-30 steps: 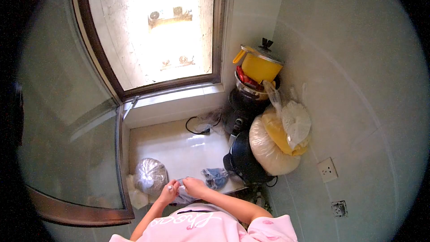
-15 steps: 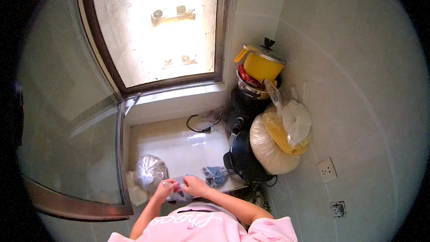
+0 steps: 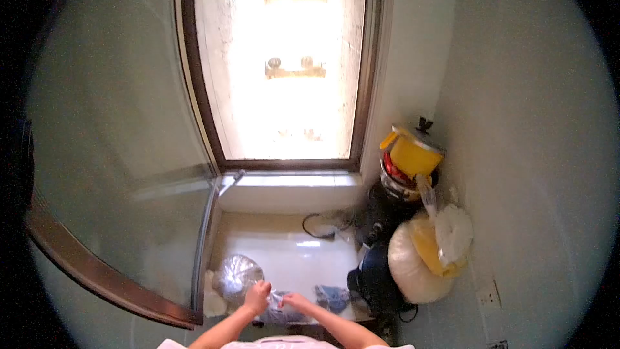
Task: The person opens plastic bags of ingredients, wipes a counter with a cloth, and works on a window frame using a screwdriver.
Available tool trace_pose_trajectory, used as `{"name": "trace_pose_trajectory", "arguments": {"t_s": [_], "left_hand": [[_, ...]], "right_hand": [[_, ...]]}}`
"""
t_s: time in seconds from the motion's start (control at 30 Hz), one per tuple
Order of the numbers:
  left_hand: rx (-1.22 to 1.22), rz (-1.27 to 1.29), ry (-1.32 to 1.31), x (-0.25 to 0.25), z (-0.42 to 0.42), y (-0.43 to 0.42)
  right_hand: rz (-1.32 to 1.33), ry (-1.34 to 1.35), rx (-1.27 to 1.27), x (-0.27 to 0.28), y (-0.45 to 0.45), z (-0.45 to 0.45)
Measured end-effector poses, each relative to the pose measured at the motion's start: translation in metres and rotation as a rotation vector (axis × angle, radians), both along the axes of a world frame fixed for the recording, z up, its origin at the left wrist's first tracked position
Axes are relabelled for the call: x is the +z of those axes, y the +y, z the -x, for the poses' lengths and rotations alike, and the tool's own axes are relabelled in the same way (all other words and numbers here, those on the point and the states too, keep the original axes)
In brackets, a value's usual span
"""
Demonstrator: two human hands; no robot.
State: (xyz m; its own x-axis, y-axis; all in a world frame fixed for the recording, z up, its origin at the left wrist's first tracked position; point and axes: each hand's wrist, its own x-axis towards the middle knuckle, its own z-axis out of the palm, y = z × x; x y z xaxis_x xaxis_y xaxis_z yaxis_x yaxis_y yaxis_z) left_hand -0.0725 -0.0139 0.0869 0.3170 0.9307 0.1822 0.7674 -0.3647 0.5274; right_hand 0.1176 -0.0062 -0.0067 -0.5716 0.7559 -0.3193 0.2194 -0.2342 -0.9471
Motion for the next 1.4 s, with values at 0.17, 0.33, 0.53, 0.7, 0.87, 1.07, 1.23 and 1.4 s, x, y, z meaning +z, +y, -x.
{"name": "trace_pose_trajectory", "arguments": {"t_s": [0.17, 0.33, 0.53, 0.7, 0.87, 1.07, 1.23, 1.4], "left_hand": [[-0.048, -0.222, -0.061, 0.028, -0.023, -0.013], [-0.021, -0.199, -0.070, -0.010, -0.003, -0.017], [0.371, 0.399, 0.187, -0.067, 0.051, -0.042], [0.186, 0.221, -0.006, -0.078, 0.054, -0.012], [0.044, 0.693, -0.642, -0.068, -0.001, -0.014], [0.034, 0.719, -0.643, -0.059, -0.018, 0.004], [-0.034, 0.691, -0.825, -0.007, -0.023, -0.025], [-0.077, 0.700, -0.897, 0.069, -0.040, -0.050]], "right_hand": [[0.230, 0.118, -0.322, 0.021, 0.004, 0.023], [-0.174, -0.571, -0.504, 0.001, 0.020, 0.033], [-0.403, -1.161, -0.324, -0.076, 0.019, 0.012], [-0.190, -0.378, -0.697, -0.013, -0.007, -0.011], [-0.279, -0.277, -0.640, 0.027, -0.031, 0.002], [-0.454, -0.299, -0.586, 0.052, -0.062, 0.009], [-0.548, -0.636, -0.437, 0.044, -0.093, 0.012], [-0.638, -0.539, -0.390, 0.090, -0.097, 0.022]]}}
